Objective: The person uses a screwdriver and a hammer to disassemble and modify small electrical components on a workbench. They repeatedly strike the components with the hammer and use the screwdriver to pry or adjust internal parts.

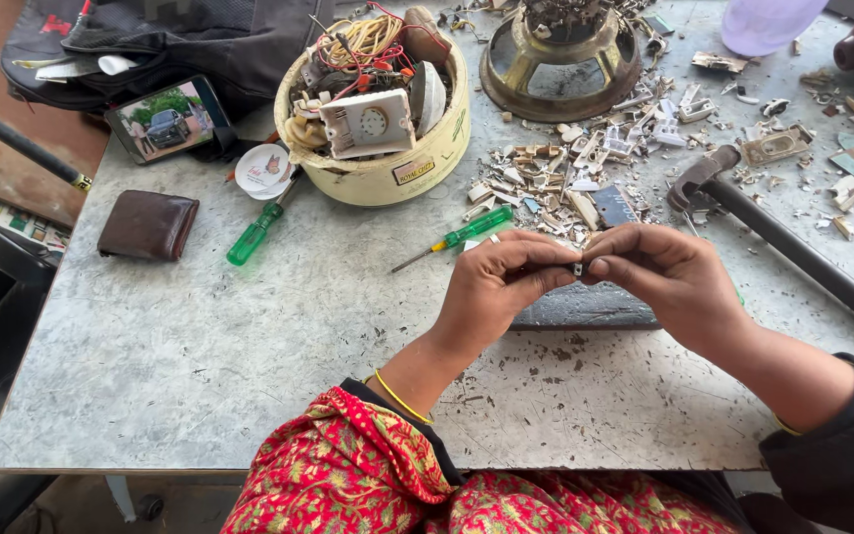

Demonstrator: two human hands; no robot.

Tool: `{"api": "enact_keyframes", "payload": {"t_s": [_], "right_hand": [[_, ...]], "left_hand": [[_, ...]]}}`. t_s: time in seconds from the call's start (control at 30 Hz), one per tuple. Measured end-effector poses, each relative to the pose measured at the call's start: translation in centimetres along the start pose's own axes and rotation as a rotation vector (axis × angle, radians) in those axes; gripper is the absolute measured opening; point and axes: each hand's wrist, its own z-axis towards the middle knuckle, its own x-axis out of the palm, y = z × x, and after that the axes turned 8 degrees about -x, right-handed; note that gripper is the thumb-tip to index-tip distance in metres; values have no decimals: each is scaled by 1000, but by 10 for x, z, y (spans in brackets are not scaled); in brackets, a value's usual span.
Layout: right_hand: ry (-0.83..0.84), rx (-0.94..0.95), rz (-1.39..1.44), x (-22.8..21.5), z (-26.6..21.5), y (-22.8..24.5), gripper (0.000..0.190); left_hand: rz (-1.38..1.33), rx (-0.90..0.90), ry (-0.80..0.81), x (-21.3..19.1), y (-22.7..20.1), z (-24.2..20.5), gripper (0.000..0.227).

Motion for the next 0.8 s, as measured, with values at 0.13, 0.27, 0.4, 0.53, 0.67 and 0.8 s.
{"api": "enact_keyframes", "payload": {"t_s": [0.13, 0.27, 0.4, 0.53, 0.67, 0.8], "right_hand": [[-38, 67, 145, 1, -1, -2, 18], [-41, 94, 228, 4, -1, 4, 20], [5, 35, 24, 5, -3, 15, 19], [35, -241, -309, 9, -6, 27, 16], [81, -302, -383, 9, -5, 28, 15], [61, -130, -150, 7, -5, 20, 16]], "left_hand": [[91, 99, -42, 3, -7, -2, 20], [138, 149, -34, 0, -11, -2, 21], [60, 111, 28, -3, -8, -1, 21], [-200, -96, 81, -3, 0, -1, 23], [-424, -245, 117, -5, 10, 0, 24], [-399, -253, 142, -7, 16, 0, 22]]}}
